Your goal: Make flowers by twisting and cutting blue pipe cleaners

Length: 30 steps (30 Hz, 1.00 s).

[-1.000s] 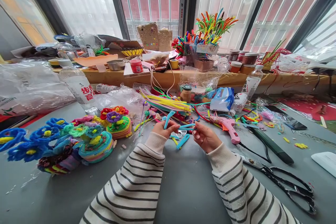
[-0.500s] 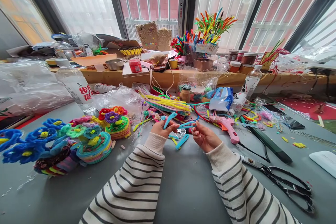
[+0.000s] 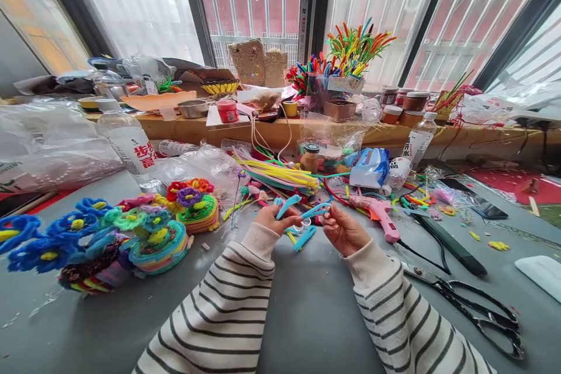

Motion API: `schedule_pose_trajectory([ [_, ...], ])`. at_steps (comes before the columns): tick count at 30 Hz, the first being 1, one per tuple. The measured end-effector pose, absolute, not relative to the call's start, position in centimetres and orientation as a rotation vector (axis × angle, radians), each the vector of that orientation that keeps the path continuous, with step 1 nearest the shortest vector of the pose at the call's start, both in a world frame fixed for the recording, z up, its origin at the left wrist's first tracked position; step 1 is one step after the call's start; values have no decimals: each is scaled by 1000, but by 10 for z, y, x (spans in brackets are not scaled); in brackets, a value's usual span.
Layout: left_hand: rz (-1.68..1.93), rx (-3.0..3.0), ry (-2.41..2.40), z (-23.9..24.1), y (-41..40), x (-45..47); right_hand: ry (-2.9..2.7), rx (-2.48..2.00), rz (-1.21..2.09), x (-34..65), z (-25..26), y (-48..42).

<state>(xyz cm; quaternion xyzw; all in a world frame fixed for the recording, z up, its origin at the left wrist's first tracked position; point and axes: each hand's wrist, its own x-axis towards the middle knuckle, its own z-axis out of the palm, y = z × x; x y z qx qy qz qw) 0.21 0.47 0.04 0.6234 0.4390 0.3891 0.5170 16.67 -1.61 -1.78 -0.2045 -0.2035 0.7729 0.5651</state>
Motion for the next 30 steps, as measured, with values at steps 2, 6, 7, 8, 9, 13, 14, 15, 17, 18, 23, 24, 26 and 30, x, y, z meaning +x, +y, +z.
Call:
schedule_pose_trajectory([
  [2, 908, 1514, 1078, 1, 5, 2, -478, -478, 1812, 165, -17, -17],
  [6, 903, 1536, 1116, 1, 7, 1, -458, -518, 1802, 163, -14, -18],
  [7, 902, 1538, 1109, 1, 7, 0, -450, -521, 1789, 162, -14, -18],
  [8, 903, 1544, 1103, 0, 7, -1, -443, -521, 1772, 162, -13, -18],
  [9, 901, 1556, 1106, 0, 7, -1, -436, -519, 1755, 162, -12, -18],
  [13, 916, 1591, 1168, -1, 6, 0, -478, -513, 1739, 158, -11, -19],
  [14, 926, 1586, 1176, -1, 6, 0, -498, -508, 1744, 157, -11, -19],
  [15, 937, 1572, 1175, -1, 6, 1, -513, -502, 1749, 157, -11, -19],
  [17, 945, 1525, 1147, -1, 6, 3, -518, -493, 1761, 157, -12, -18],
  [18, 942, 1498, 1131, -1, 6, 4, -508, -496, 1766, 157, -12, -18],
  [23, 923, 1482, 1104, -1, 9, 4, -444, -523, 1789, 163, -13, -15],
  [24, 929, 1501, 1116, -1, 9, 4, -448, -522, 1795, 164, -13, -15],
  [26, 936, 1539, 1150, 0, 10, 3, -482, -521, 1804, 165, -11, -16],
  [30, 941, 1576, 1188, 1, 10, 1, -540, -563, 1805, 166, -10, -15],
])
